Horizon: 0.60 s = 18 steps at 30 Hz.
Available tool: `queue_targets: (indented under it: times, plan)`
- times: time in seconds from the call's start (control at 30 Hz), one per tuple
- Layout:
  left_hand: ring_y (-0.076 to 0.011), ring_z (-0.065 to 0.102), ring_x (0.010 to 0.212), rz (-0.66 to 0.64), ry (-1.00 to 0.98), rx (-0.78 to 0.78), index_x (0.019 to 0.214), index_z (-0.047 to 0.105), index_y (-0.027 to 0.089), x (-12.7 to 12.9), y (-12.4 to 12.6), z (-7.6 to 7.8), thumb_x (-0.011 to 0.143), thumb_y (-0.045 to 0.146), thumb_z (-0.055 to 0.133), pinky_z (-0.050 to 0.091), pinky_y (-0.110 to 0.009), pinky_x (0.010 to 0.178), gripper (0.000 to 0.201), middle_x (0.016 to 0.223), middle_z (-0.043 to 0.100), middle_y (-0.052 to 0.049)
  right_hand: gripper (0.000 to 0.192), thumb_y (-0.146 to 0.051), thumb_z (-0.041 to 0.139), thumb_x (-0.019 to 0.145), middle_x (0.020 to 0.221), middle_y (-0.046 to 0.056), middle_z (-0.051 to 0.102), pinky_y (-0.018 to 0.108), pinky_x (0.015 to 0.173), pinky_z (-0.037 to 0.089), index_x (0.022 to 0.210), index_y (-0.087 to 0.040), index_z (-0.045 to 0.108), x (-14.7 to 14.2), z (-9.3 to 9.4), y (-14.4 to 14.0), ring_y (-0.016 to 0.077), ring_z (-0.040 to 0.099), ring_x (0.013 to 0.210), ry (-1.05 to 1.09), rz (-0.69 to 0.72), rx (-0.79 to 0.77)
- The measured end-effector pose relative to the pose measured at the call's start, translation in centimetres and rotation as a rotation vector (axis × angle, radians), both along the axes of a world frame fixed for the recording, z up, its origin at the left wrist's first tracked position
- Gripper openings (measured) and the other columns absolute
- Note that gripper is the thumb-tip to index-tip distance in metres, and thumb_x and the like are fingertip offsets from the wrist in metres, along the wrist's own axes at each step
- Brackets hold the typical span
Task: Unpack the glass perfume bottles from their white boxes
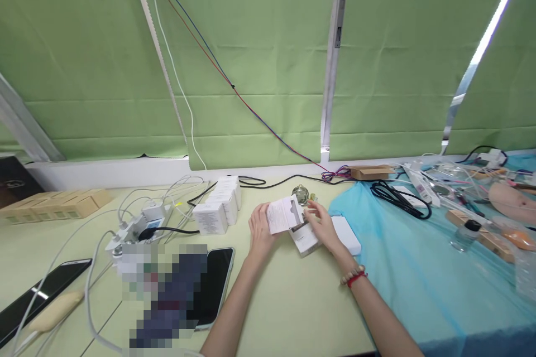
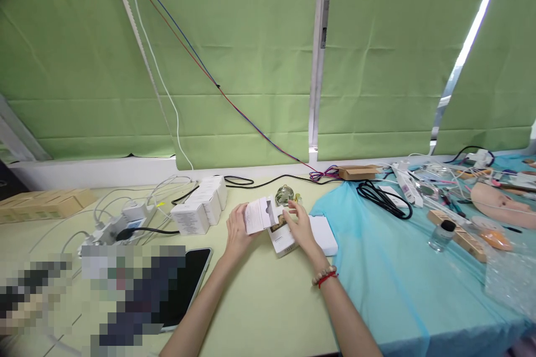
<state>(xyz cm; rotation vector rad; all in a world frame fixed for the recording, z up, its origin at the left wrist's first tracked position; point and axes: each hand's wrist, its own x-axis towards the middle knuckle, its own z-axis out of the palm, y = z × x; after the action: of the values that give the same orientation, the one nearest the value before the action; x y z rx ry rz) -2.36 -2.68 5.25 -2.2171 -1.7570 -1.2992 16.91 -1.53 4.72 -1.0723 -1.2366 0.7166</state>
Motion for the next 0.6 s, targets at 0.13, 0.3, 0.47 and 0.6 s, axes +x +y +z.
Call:
queue_targets:
  times: [0.13, 0.3, 0.47, 0.6]
  plan:
    - [-0.0303, 0.037, 0.121, 0.045, 0.146, 0.037, 0.127, 0.034, 0.013, -0.2, 0.2, -0.7, 0.069, 0.040, 0.061, 0.028, -0.042, 0.098, 0.069, 0.126, 0.043, -0.018, 0.021, -0.040, 0.061, 0.075, 0.096, 0.005, 0.061, 0.035, 0.084, 0.044, 0.083, -0.021, 0.066, 0.0, 1.3, -0.5, 0.0191, 0.056, 0.092, -0.020, -0.024, 0.192]
    - [-0.0310, 0.035, 0.123, 0.090, 0.261, 0.112, 0.127, 0.037, 0.013, -0.1, 0.4, -1.1, 0.073, 0.036, 0.059, 0.028, -0.042, 0.097, 0.063, 0.125, 0.043, -0.018, 0.018, -0.038, 0.069, 0.069, 0.101, 0.007, 0.056, 0.037, 0.086, 0.044, 0.077, -0.022, 0.071, -0.6, 0.8, -0.8, 0.0200, 0.055, 0.092, -0.318, 0.041, 0.226]
    - [-0.0313, 0.034, 0.123, 0.177, 0.265, 0.073, 0.127, 0.040, 0.015, -0.2, 0.3, -0.5, 0.072, 0.026, 0.062, 0.027, -0.043, 0.099, 0.060, 0.127, 0.043, -0.018, 0.024, -0.040, 0.062, 0.074, 0.106, 0.010, 0.057, 0.034, 0.081, 0.049, 0.063, -0.018, 0.065, -0.7, 1.0, -0.6, 0.0200, 0.057, 0.093, -0.202, -0.012, 0.235]
    - [-0.0322, 0.036, 0.120, 0.284, 0.078, 0.008, 0.128, 0.040, 0.014, -0.5, 0.2, 0.4, 0.071, 0.032, 0.063, 0.029, -0.046, 0.098, 0.065, 0.126, 0.044, -0.018, 0.038, -0.053, 0.053, 0.076, 0.095, 0.007, 0.062, 0.028, 0.062, 0.053, 0.089, -0.017, 0.058, 1.7, 2.1, -0.3, 0.0176, 0.061, 0.083, 0.242, -0.230, 0.115]
